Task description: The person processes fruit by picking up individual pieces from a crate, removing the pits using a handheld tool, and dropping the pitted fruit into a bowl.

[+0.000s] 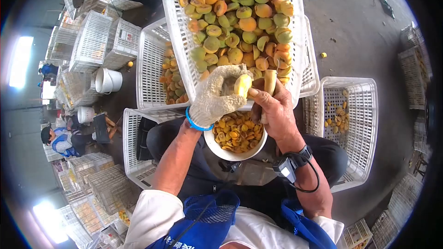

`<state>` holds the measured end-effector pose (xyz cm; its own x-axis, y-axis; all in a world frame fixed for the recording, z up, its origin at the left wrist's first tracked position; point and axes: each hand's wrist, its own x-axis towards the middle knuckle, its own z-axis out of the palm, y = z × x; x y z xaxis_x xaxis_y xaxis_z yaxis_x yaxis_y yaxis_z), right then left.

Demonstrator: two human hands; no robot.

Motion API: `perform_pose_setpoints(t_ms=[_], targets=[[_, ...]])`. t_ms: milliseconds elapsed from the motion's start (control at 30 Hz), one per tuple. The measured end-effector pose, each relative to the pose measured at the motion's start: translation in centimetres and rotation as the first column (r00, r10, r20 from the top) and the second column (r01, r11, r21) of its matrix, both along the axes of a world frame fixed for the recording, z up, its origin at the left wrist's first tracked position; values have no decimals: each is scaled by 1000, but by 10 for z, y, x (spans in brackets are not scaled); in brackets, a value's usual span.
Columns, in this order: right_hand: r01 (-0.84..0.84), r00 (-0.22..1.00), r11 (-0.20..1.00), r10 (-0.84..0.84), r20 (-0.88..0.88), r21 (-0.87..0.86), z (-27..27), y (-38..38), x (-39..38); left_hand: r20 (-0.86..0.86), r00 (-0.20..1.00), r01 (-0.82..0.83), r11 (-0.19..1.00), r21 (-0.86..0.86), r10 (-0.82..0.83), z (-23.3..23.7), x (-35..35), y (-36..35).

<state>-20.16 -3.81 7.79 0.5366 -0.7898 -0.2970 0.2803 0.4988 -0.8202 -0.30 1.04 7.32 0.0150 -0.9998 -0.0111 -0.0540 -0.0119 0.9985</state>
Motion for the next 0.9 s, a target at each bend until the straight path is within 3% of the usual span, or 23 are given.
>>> perform_pose_setpoints(t_ms=[167, 267, 333, 367, 433, 467, 500, 533, 600, 633, 733, 767, 867, 900], targets=[[106, 989, 986, -118, 88, 125, -5, 1, 13, -133, 987, -83, 995, 62, 91, -4, -6, 1], [136, 988, 984, -144, 62, 119, -10, -1, 18, -2, 992, -129, 990, -53, 130, -11, -16, -7], [155, 986, 983, -159, 41, 94, -6, -4, 21, -461, 871, -173, 984, 33, 169, -26, -21, -9], [137, 990, 990, -136, -28, 34, -6, -5, 20, -520, 816, -212, 967, 139, 253, -21, -27, -12], [106, 988, 994, -108, -107, -24, -4, -6, 20, -597, 771, -179, 975, 135, 224, -36, -16, -12], [57, 973, 987, -88, -213, -148, -1, -6, 21, -663, 724, -146, 981, 125, 192, -36, -13, -13], [-7, 946, 964, -80, -314, -265, 0, -6, 23, -621, 746, -180, 971, 158, 239, -34, -14, -13], [-15, 946, 964, -72, -316, -265, -1, -6, 24, -622, 743, -187, 969, 159, 246, -32, -14, -13], [-133, 888, 879, -100, -449, -458, -4, -4, 25, -391, 895, -157, 972, 173, 214, -30, -14, -10], [-132, 872, 834, -159, -463, -536, -16, -5, 26, -187, 959, -168, 958, 231, 213, -37, -9, -4], [-197, 815, 808, -180, -550, -556, -18, -1, 29, -207, 946, -196, 951, 240, 248, -39, -8, 3], [-278, 761, 711, -248, -600, -646, -17, 0, 29, -208, 945, -202, 950, 237, 253, -41, -8, 3], [-264, 761, 690, -281, -585, -674, -1, 3, 26, -562, 721, -281, 913, 297, 405, -48, -12, -4], [-331, 713, 755, -192, -675, -565, 8, 2, 21, -618, 695, -209, 926, 316, 367, -44, -5, -4]])
